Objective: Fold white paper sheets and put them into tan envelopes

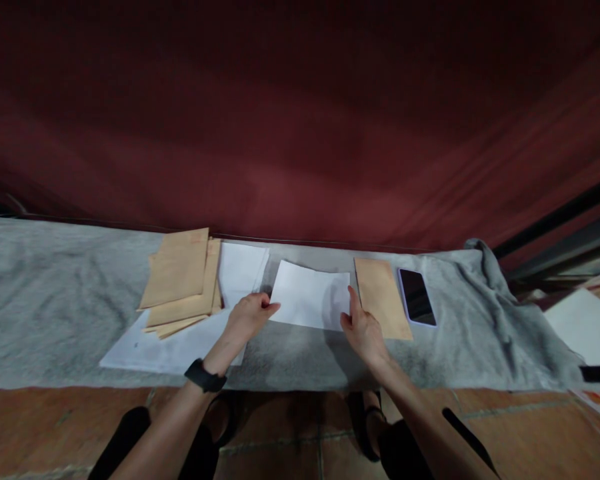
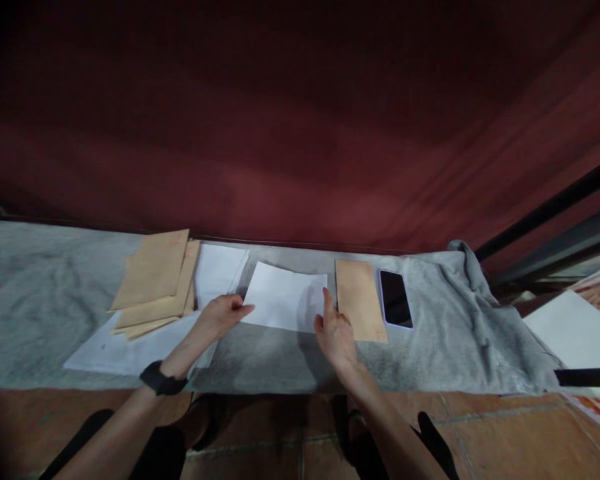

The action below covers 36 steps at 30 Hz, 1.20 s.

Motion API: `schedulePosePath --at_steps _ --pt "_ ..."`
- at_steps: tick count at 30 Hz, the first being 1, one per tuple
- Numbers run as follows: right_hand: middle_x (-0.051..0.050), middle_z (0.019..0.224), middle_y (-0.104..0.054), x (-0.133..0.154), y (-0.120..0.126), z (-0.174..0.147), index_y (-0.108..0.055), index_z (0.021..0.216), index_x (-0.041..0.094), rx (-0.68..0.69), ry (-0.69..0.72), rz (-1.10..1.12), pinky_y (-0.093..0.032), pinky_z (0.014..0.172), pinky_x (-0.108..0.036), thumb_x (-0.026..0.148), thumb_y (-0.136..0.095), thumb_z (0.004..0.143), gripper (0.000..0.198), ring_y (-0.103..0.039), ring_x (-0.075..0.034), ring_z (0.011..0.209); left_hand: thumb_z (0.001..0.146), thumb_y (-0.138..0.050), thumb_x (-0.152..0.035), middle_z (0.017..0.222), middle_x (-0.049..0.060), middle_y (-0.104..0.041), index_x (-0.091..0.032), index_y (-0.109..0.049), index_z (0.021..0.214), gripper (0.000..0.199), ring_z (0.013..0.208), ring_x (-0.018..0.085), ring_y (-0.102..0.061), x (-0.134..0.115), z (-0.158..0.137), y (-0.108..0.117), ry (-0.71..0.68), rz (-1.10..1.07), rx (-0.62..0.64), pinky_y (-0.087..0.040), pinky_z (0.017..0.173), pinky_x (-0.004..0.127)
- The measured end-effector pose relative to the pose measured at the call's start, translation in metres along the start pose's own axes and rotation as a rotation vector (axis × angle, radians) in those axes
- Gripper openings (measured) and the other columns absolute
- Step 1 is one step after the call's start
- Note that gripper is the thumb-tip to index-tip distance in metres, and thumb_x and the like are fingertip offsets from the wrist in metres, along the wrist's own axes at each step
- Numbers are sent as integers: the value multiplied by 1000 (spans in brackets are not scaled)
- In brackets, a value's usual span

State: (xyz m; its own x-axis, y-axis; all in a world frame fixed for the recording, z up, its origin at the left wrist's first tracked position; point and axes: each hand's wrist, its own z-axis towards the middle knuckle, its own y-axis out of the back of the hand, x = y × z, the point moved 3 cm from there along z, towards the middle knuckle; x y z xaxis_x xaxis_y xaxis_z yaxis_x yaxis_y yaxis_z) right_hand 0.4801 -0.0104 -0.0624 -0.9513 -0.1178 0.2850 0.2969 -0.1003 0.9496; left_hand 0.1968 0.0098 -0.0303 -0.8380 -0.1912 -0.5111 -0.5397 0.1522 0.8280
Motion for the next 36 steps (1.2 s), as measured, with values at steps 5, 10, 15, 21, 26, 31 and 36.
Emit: schedulePosePath --at_steps 5,10,15,21,26,31,36 --pt "-12 104 -78 4 3 -2 -44 150 12 48 7 -41 -53 85 -36 17 -46 94 56 -74 -26 89 88 -60 -42 58 -1 -60 -24 -59 66 28 68 19 -62 1 0 -7 55 76 61 -32 60 27" --pt "-17 119 -70 9 6 -8 -54 142 12 -52 71 -116 -52 94 -42 16 -46 95 48 -66 -29 106 89 -62 -42 79 2 -72 -23 -63 78 22 81 21 -68 -1 -1 -7 73 209 63 -38 65 27" --pt "-19 137 -60 20 7 -6 -55 142 12 -136 161 -7 -49 104 -51 20 -46 98 45 -56 -32 124 95 -54 -46 89 8 -74 -21 -65 102 28 85 27 -72 -13 -13 0 130 329 -70 -47 71 33" --pt "-13 154 -51 45 -18 12 -51 147 15 -87 251 407 -40 120 -46 37 -29 108 50 -43 -23 145 102 -37 -25 134 17 -65 -11 -59 131 39 124 26 -62 -54 -13 -33 -350 257 -274 -46 106 38" --pt "-13 153 -52 66 -39 26 -50 148 13 -34 218 445 -35 122 -47 41 -18 109 58 -43 -21 146 97 -34 -12 162 19 -37 -5 -42 150 54 152 28 -32 -58 2 -82 -522 336 -236 -27 124 48" --pt "-12 159 -45 70 -44 32 -46 152 12 -39 187 202 -25 125 -47 38 -17 109 58 -35 -23 150 98 -33 -16 164 17 -34 -8 -38 154 57 154 27 -26 -55 10 -94 -472 396 -246 -22 126 49" --pt "-15 161 -39 60 -48 37 -43 154 9 -86 160 5 -26 123 -47 39 -26 109 57 -34 -27 151 100 -29 -20 162 18 -37 -3 -37 154 57 154 26 -27 -50 13 -86 -397 392 -316 -20 126 47"
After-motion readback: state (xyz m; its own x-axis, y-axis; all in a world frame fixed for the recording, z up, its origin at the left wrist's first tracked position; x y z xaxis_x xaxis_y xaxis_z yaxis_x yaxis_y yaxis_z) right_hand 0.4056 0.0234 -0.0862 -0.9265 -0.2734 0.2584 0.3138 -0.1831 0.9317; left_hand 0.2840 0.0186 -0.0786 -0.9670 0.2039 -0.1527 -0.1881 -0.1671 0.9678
